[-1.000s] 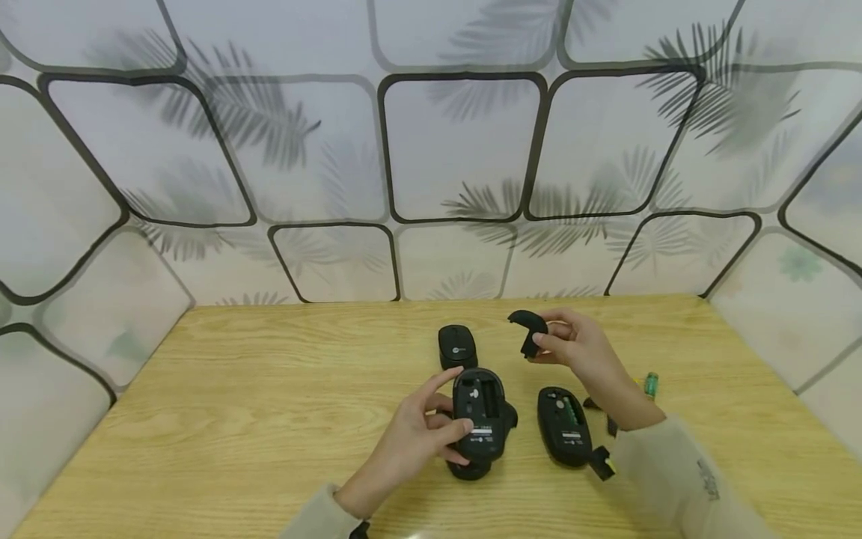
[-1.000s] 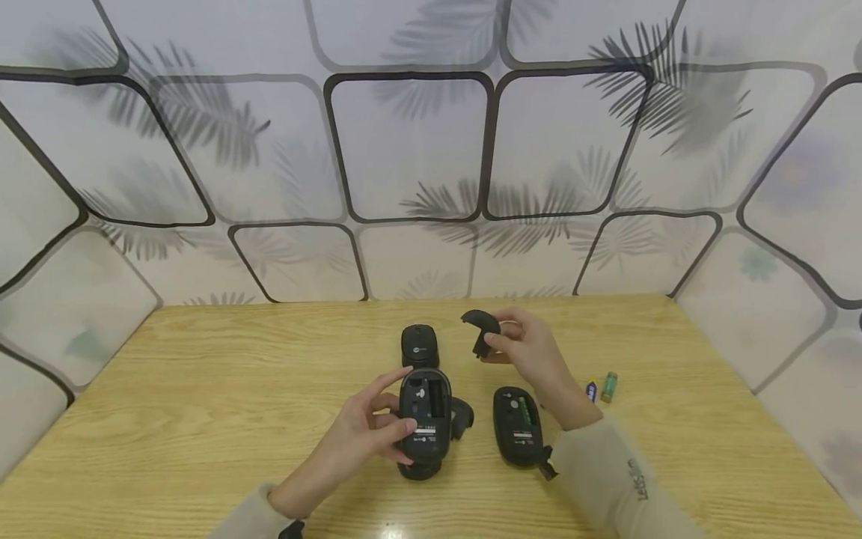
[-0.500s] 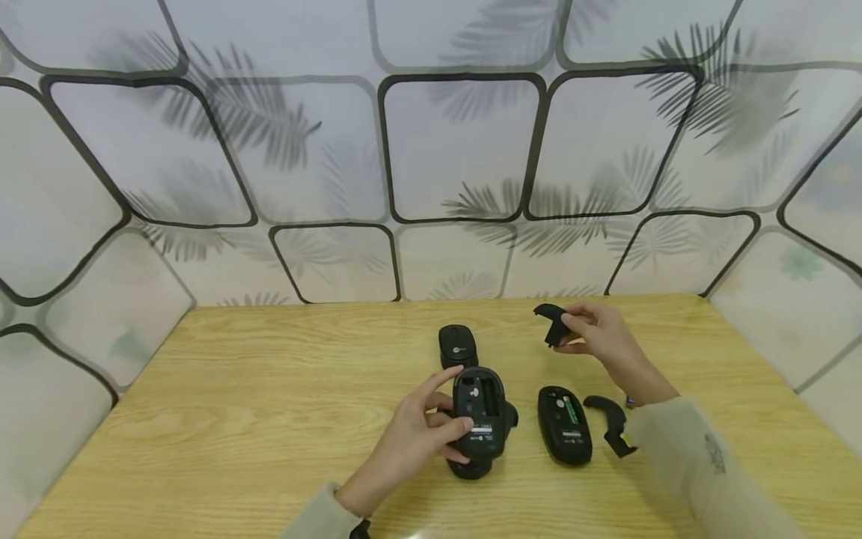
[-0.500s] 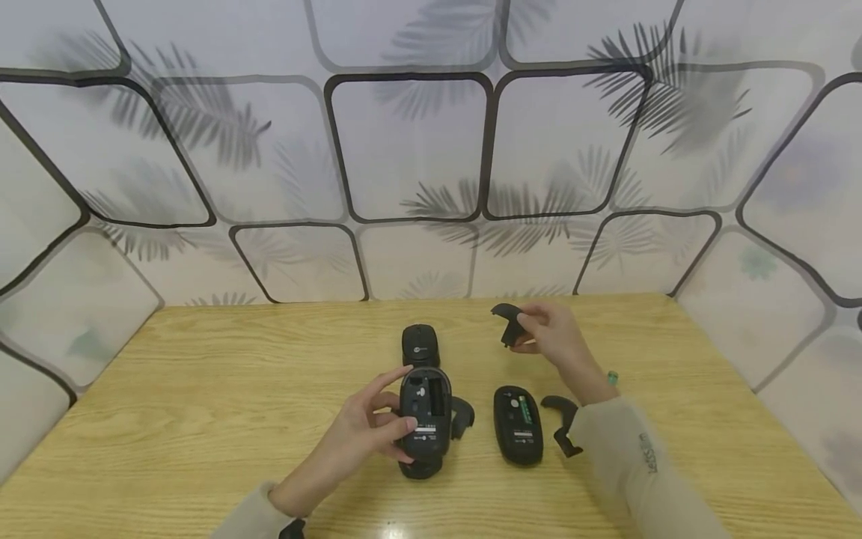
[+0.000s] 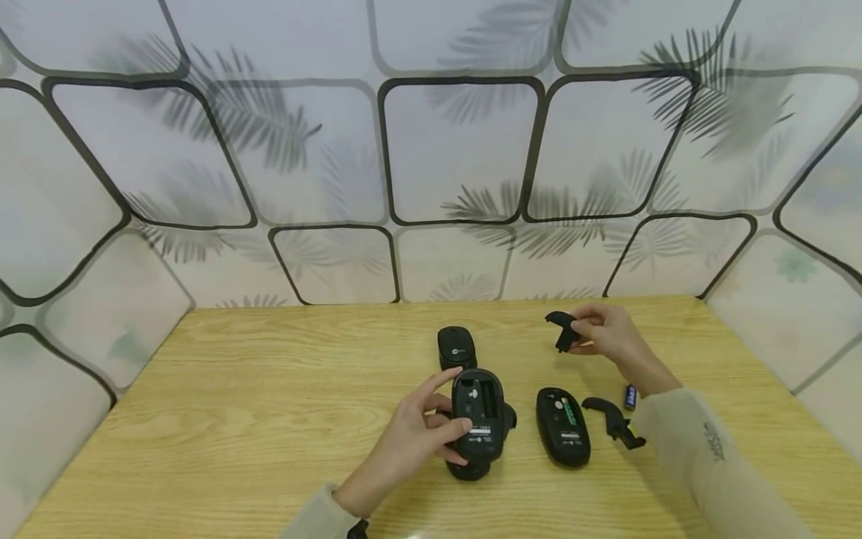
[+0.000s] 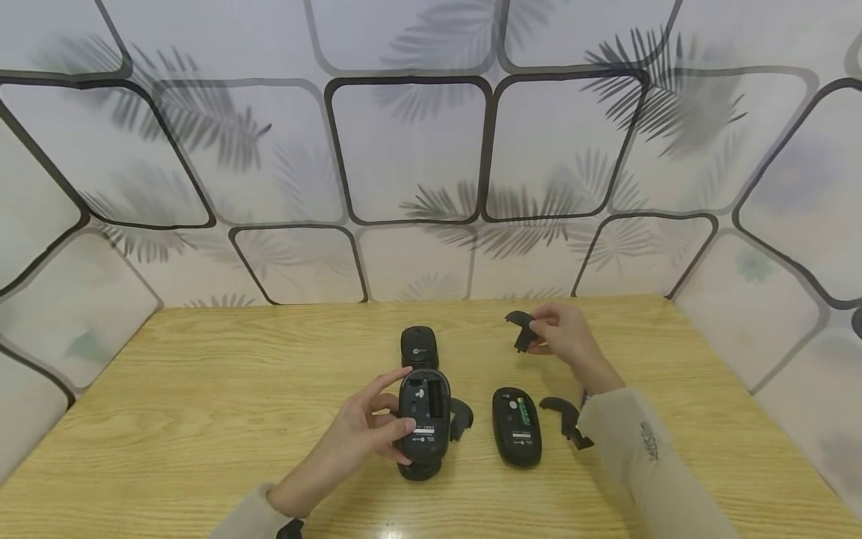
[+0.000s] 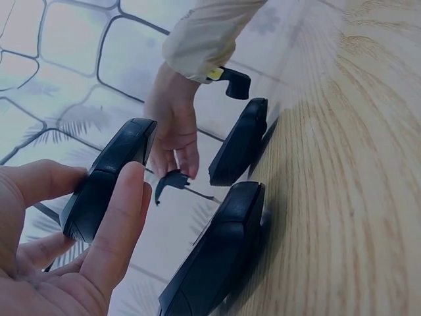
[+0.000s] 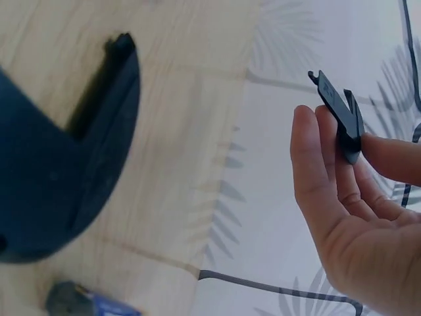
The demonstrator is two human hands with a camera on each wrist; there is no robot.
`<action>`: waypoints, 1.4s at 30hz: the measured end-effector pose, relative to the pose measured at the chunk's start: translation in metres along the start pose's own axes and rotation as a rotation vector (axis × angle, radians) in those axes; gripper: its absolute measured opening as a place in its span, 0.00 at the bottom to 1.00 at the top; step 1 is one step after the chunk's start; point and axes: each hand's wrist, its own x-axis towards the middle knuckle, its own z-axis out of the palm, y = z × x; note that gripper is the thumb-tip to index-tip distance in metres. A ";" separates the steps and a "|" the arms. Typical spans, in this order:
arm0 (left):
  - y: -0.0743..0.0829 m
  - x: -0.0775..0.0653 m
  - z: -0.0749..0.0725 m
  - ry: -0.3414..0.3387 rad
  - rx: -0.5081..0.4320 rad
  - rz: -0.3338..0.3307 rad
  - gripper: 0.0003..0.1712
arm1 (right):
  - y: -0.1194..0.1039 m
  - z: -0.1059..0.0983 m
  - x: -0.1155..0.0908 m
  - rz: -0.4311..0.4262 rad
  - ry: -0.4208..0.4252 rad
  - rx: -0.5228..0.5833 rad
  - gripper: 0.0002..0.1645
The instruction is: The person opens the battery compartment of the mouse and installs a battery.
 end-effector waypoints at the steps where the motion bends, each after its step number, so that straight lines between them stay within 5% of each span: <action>1: 0.000 0.000 0.000 -0.001 -0.004 -0.002 0.42 | 0.001 -0.001 0.000 0.008 -0.003 -0.006 0.16; 27: -0.007 0.003 -0.003 -0.029 -0.024 -0.034 0.42 | 0.025 -0.017 0.023 0.129 -0.009 -0.157 0.14; 42: -0.007 0.003 -0.003 -0.039 -0.034 -0.042 0.42 | 0.025 -0.029 0.029 0.083 0.040 -0.356 0.14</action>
